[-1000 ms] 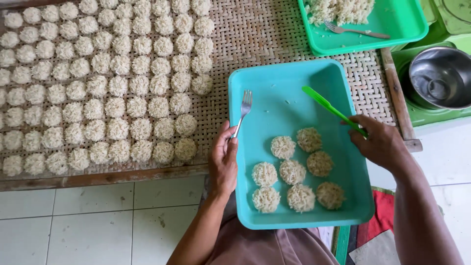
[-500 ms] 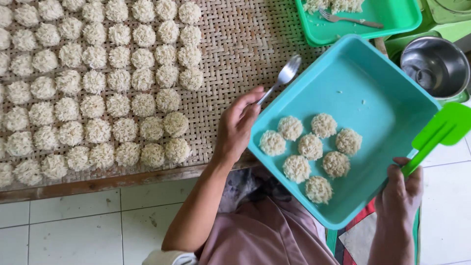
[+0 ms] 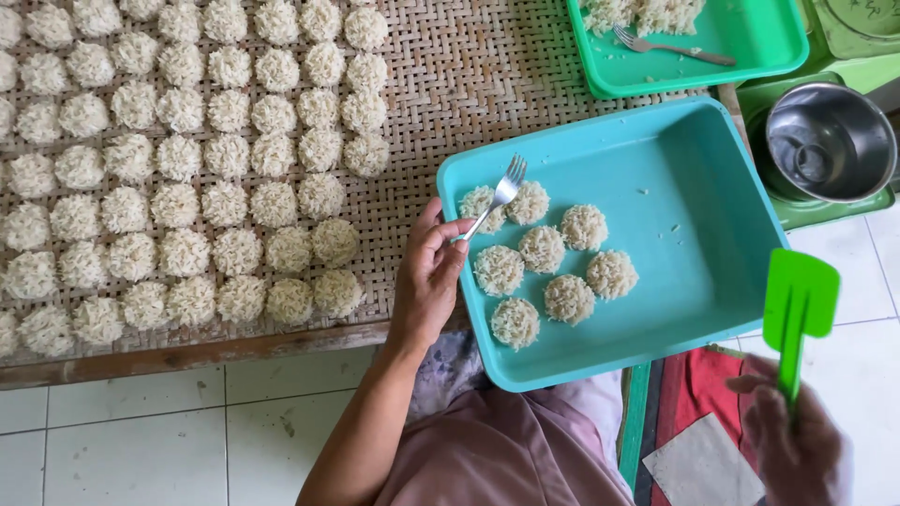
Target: Transferring small noodle cakes from a wooden drying rack to a plastic tray using a fork and a spatula.
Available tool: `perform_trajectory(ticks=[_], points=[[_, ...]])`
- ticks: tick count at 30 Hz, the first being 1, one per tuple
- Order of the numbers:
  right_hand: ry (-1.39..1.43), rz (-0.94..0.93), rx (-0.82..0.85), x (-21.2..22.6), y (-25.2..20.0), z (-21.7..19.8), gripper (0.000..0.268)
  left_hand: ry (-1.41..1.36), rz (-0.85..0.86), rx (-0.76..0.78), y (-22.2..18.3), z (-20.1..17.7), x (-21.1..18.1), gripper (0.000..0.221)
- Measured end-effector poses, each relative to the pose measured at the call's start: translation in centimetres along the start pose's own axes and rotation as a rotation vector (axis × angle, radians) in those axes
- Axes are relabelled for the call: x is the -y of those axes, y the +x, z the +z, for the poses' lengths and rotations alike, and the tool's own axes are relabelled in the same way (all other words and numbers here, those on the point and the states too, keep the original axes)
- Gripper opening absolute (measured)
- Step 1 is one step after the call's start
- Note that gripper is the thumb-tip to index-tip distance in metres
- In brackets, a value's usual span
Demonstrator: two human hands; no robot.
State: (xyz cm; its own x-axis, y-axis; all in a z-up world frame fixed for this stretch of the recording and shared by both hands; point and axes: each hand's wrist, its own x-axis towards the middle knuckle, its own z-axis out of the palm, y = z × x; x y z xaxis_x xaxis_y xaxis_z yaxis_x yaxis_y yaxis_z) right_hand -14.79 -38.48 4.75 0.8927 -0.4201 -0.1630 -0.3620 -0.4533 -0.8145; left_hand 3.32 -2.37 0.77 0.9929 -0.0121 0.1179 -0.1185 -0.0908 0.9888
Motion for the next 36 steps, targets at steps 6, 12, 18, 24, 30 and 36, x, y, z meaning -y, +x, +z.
perform_trajectory(ticks=[6, 12, 18, 24, 30, 36], points=[[-0.698, -0.371, 0.091, 5.2, 8.1, -2.4, 0.043, 0.438, 0.263, -0.044, -0.1, -0.5, -3.0, 0.021], [-0.798, -0.56, 0.266, 13.1, 10.1, 0.0, 0.033, 0.385, 0.197, -0.066, -0.6, -0.5, -3.5, 0.019], [-0.826, -0.722, 0.253, 15.6, 10.7, 3.1, 0.042, 0.333, 0.191, -0.11, 0.1, -0.2, -2.2, 0.02], [-1.291, -0.885, 0.114, 16.0, 13.9, 2.3, 0.044, 0.288, 0.156, -0.139, 1.2, 0.0, -0.5, 0.023], [-1.446, -0.529, 0.342, 15.1, 16.1, -0.5, 0.039, 0.313, 0.224, -0.119, 0.8, -0.2, -0.7, 0.02], [-1.123, -0.427, 0.442, 15.0, 12.0, 1.3, 0.04, 0.352, 0.173, -0.103, 0.9, 0.3, -1.2, 0.022]])
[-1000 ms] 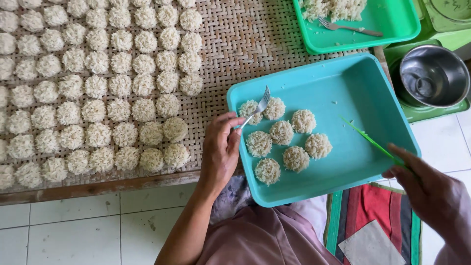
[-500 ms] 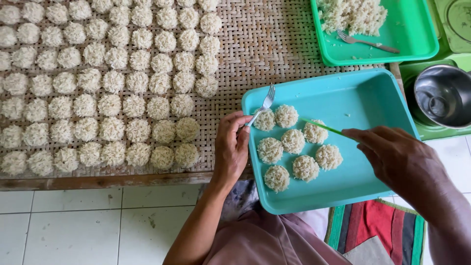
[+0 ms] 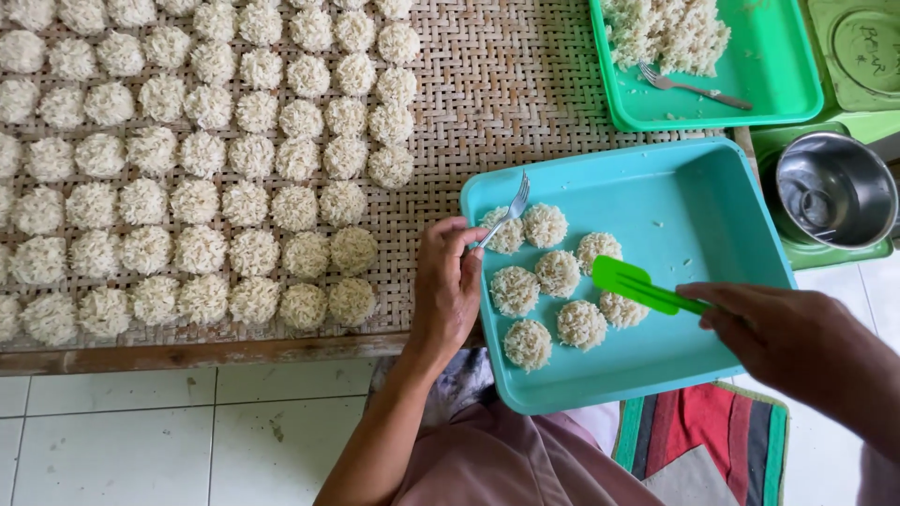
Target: Transferring small noodle cakes from a wooden drying rack to a plastic tray using a fork and a spatula.
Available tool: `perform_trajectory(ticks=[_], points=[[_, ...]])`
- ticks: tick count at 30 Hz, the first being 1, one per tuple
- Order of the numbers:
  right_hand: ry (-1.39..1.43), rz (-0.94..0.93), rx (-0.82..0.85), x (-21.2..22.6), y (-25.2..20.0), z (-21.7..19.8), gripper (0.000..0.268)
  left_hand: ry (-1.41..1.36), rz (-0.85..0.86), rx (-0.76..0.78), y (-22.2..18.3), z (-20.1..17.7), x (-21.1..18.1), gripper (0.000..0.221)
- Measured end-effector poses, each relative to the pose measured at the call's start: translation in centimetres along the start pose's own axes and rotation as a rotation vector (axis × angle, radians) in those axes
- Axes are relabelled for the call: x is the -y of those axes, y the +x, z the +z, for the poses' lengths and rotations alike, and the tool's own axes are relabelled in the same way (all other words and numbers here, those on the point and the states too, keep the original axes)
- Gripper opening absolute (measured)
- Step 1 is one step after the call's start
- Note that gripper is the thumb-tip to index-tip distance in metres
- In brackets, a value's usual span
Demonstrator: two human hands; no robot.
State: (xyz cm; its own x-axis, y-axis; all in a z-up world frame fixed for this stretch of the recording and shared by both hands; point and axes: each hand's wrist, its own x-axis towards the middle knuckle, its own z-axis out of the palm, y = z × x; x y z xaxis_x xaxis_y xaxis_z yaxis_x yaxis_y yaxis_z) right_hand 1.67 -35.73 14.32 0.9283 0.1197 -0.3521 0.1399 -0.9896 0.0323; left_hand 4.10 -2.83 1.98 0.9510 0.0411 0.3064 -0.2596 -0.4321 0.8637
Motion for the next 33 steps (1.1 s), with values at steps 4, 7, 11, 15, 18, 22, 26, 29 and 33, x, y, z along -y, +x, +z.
perform_trajectory(ticks=[4, 7, 11, 15, 18, 22, 26, 29, 33], points=[[0.091, -0.048, -0.103, 3.2, -0.2, 0.6, 0.034, 0.001, -0.052, 0.021, -0.2, 0.7, 0.7, 0.023], [-0.008, -0.115, -0.215, 2.8, 0.0, 1.3, 0.032, 0.031, -0.01, -0.01, -0.6, 1.2, 1.6, 0.026], [-0.056, -0.084, -0.181, 3.8, -0.8, 0.3, 0.032, 0.027, -0.027, -0.001, -0.7, 1.1, 1.9, 0.027], [0.076, -0.044, -0.183, 5.5, -0.3, 0.4, 0.035, 0.006, -0.025, 0.022, -0.9, 1.3, 2.4, 0.027], [-0.067, -0.034, -0.193, 4.5, 0.0, 0.8, 0.035, 0.0, -0.01, 0.021, -1.0, 1.1, 2.5, 0.027], [-0.031, -0.099, -0.274, 4.7, -1.0, 0.2, 0.031, -0.019, -0.014, 0.034, -1.2, 0.7, 2.3, 0.026], [-0.098, -0.107, -0.275, 5.0, -0.1, 1.6, 0.033, -0.025, 0.004, 0.022, -1.4, 0.8, 2.3, 0.024], [-0.172, -0.141, -0.304, 4.7, -0.4, 0.5, 0.039, -0.001, 0.002, 0.025, -1.5, 0.7, 2.7, 0.024], [-0.421, -0.12, -0.251, 4.2, -2.0, -1.5, 0.046, -0.017, 0.005, 0.041, -1.5, 0.8, 2.9, 0.024]])
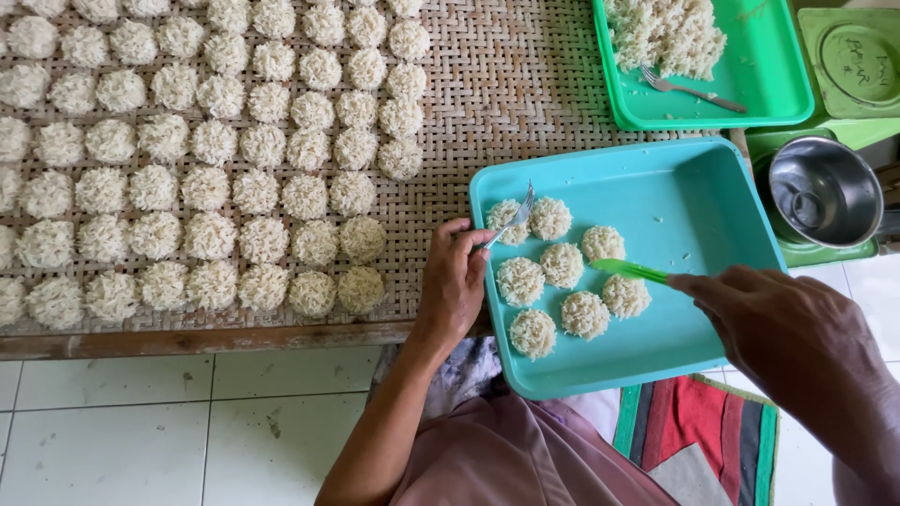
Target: Transferring small noodle cakes from a wooden drying rack to a plastic tray using a fork and a spatula.
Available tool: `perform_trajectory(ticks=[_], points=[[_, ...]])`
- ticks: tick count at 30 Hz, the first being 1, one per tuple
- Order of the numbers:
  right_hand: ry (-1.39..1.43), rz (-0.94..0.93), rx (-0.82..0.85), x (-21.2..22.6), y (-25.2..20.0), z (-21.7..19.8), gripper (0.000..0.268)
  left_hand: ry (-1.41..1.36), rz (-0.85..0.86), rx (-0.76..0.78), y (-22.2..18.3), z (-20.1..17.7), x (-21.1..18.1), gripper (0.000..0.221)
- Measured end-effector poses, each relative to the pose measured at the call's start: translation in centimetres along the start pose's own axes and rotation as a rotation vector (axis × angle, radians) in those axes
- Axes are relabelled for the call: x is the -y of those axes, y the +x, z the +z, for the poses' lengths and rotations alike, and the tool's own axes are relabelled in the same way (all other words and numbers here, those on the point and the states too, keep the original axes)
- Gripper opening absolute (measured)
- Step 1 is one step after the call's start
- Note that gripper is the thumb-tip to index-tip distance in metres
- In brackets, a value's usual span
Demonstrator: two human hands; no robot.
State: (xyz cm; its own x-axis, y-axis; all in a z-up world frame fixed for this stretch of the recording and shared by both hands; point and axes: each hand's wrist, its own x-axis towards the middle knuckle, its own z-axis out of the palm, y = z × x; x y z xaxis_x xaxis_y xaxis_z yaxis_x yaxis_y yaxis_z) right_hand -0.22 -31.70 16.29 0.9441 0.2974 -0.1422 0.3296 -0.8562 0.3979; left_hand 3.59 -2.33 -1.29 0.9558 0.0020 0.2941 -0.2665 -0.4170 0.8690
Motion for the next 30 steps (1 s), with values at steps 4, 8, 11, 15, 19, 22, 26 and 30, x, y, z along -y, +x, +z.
perform_trajectory(ticks=[4, 8, 11, 15, 19, 22, 26, 30], points=[[0.001, -0.09, 0.068, 0.2, 0.7, -0.8, 0.048, 0.006, -0.032, 0.007, 0.1, 0.0, -0.2, 0.021], [-0.043, -0.071, 0.103, 0.4, 1.4, -0.8, 0.049, 0.011, -0.03, 0.018, 0.1, 0.1, 0.2, 0.022], [-0.083, -0.054, 0.104, -0.5, 1.3, -1.6, 0.045, 0.02, -0.09, 0.057, 0.4, 0.2, 0.4, 0.022], [-0.189, 0.017, 0.153, -0.8, 1.3, -1.7, 0.032, 0.027, -0.074, 0.059, 0.1, 0.2, 0.3, 0.021], [-0.2, -0.065, 0.182, -1.1, 2.3, -0.1, 0.04, 0.022, -0.029, 0.025, 0.0, 0.2, 0.2, 0.025], [-0.024, 0.034, 0.114, -1.6, 2.1, 0.2, 0.034, 0.033, -0.025, 0.026, 0.0, 0.3, 0.4, 0.023], [-0.029, 0.035, 0.265, -0.8, 1.7, 0.5, 0.033, 0.006, -0.026, 0.034, 0.1, -0.2, -0.3, 0.023], [-0.017, -0.02, 0.105, 0.4, 1.6, 1.2, 0.05, 0.029, -0.048, 0.045, 0.1, -0.2, -0.4, 0.024]])
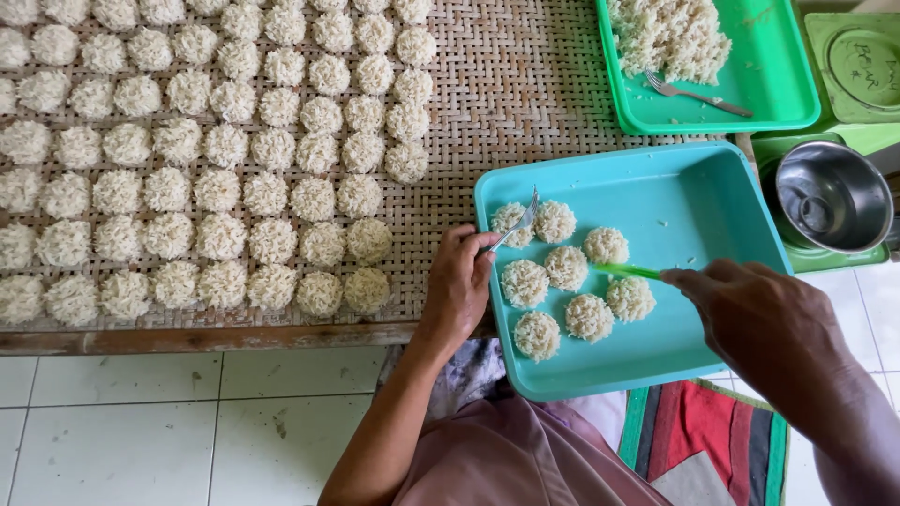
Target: Transferring small noodle cakes from a wooden drying rack to a plastic tray using a fork and a spatula.
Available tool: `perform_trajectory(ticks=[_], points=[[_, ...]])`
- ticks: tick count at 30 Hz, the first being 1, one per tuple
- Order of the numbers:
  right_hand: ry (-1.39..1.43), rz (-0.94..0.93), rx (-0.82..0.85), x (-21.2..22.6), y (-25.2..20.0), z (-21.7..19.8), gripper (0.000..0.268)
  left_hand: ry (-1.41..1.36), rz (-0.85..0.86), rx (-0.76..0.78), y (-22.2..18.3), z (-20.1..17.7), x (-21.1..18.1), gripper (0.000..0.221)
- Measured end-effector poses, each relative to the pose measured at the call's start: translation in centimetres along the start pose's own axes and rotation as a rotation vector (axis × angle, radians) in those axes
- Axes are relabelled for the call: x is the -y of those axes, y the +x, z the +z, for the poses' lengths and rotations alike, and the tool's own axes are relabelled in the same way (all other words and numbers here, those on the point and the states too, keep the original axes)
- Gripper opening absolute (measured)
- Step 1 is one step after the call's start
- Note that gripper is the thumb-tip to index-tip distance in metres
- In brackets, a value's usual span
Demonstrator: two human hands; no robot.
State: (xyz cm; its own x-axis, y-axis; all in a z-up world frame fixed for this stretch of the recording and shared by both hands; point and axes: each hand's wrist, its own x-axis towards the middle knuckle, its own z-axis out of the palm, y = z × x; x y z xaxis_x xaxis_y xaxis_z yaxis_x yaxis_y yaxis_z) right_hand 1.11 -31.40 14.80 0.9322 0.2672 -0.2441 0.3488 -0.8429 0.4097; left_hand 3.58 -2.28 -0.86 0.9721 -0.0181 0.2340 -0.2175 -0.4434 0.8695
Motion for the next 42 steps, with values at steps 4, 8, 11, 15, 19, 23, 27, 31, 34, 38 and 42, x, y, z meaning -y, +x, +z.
perform_trajectory(ticks=[4, 8, 11, 15, 19, 23, 27, 31, 34, 38, 42], points=[[-0.039, 0.119, -0.127, -0.1, -0.2, -0.1, 0.045, 0.004, -0.083, 0.05, 0.2, -0.2, 0.0, 0.024], [-0.038, 0.066, -0.041, -0.7, -1.3, 0.2, 0.036, 0.002, -0.018, 0.017, 0.2, 0.0, 0.1, 0.023], [-0.038, 0.108, 0.03, -1.1, -1.0, -0.3, 0.04, -0.005, -0.09, 0.069, 0.2, -0.5, -0.3, 0.024], [0.002, 0.163, -0.04, -0.7, 0.1, 1.0, 0.035, -0.004, -0.06, 0.058, 0.1, -0.7, -0.3, 0.023], [0.02, 0.183, -0.148, -1.8, 1.7, 2.6, 0.035, -0.02, -0.033, 0.048, -0.1, -0.6, 0.1, 0.024], [0.11, 0.207, -0.079, -2.0, 0.6, 1.2, 0.031, -0.053, -0.007, 0.024, 0.0, -1.3, -0.8, 0.023], [0.055, 0.157, -0.053, -1.1, -0.4, 2.1, 0.034, -0.06, 0.019, 0.0, -0.2, -1.7, -1.4, 0.023], [0.084, 0.153, -0.265, -0.2, 1.8, 3.7, 0.035, -0.052, 0.079, -0.021, -0.2, -1.9, -1.9, 0.023], [0.03, 0.203, -0.23, -1.9, 2.9, 4.3, 0.033, -0.073, 0.077, -0.035, -0.6, -2.2, -2.1, 0.026], [0.215, 0.151, -0.171, -3.7, 2.3, 2.5, 0.035, -0.023, 0.054, -0.039, -0.7, -2.3, -1.8, 0.027], [-0.009, 0.142, -0.383, -2.8, 5.1, 1.8, 0.029, -0.029, 0.087, -0.027, -0.8, -1.8, -1.8, 0.025]])
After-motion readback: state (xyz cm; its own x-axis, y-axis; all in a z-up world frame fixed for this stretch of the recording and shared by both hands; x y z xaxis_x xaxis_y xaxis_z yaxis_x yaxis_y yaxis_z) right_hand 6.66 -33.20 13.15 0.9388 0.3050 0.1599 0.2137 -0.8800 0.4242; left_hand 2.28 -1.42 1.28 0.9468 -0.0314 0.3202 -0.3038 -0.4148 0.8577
